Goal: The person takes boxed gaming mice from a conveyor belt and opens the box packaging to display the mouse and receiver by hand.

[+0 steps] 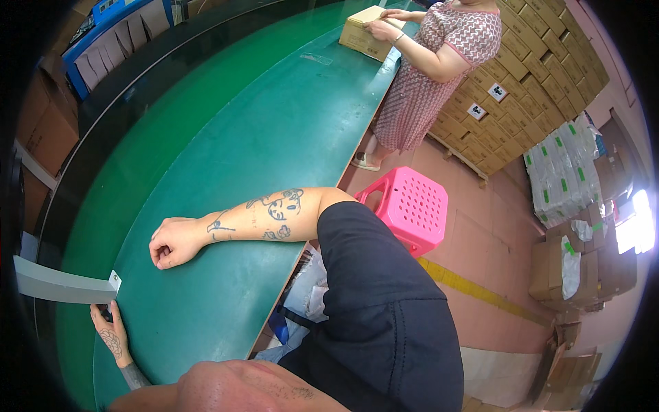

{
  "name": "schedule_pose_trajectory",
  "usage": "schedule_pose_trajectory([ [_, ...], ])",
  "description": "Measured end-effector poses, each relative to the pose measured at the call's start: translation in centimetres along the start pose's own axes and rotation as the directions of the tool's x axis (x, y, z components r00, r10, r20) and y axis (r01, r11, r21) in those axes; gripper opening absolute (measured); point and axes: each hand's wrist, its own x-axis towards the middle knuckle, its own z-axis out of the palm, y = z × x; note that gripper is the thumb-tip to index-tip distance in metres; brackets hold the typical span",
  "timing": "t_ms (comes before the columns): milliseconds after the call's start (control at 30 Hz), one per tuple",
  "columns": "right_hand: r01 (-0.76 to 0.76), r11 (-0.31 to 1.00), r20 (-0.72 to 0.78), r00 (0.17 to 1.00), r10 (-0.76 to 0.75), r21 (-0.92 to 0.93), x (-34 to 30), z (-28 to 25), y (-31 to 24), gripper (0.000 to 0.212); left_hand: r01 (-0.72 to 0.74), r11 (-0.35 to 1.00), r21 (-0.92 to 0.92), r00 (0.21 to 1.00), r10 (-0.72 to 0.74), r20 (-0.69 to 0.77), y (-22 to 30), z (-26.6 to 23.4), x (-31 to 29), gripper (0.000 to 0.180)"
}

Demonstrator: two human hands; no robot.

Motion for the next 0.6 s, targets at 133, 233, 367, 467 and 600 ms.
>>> schedule_pose_trajectory([
  [133, -0.001, 1.000, 0.003, 1.000, 0.001, -0.007, 0.04, 0.02, 0.05, 0.013, -0.009, 1.000, -0.005, 1.000, 0.009, -0.006, 0.03, 0.02, -0.01, 0.048],
  [233, -0.004, 1.000, 0.007, 1.000, 0.004, -0.010, 0.03, 0.04, 0.12, 0.013, -0.008, 1.000, 0.003, 1.000, 0.008, -0.003, 0.08, -0.04, 0.03, 0.049],
  [367, -0.002, 1.000, 0.011, 1.000, 0.002, -0.004, 0.01, 0.01, 0.05, 0.013, -0.015, 0.999, 0.042, 1.000, 0.016, -0.022, 0.37, -0.02, -0.04, 0.050],
  [467, -0.002, 1.000, 0.010, 1.000, 0.002, -0.003, 0.00, -0.01, 0.01, 0.013, 0.010, 1.000, 0.024, 1.000, -0.010, 0.006, 0.40, -0.15, 0.01, 0.050],
  [600, 0.000, 1.000, 0.009, 1.000, 0.000, -0.002, 0.03, -0.03, -0.08, 0.013, -0.004, 1.000, 0.008, 1.000, 0.004, 0.011, 0.26, -0.25, 0.03, 0.050],
])
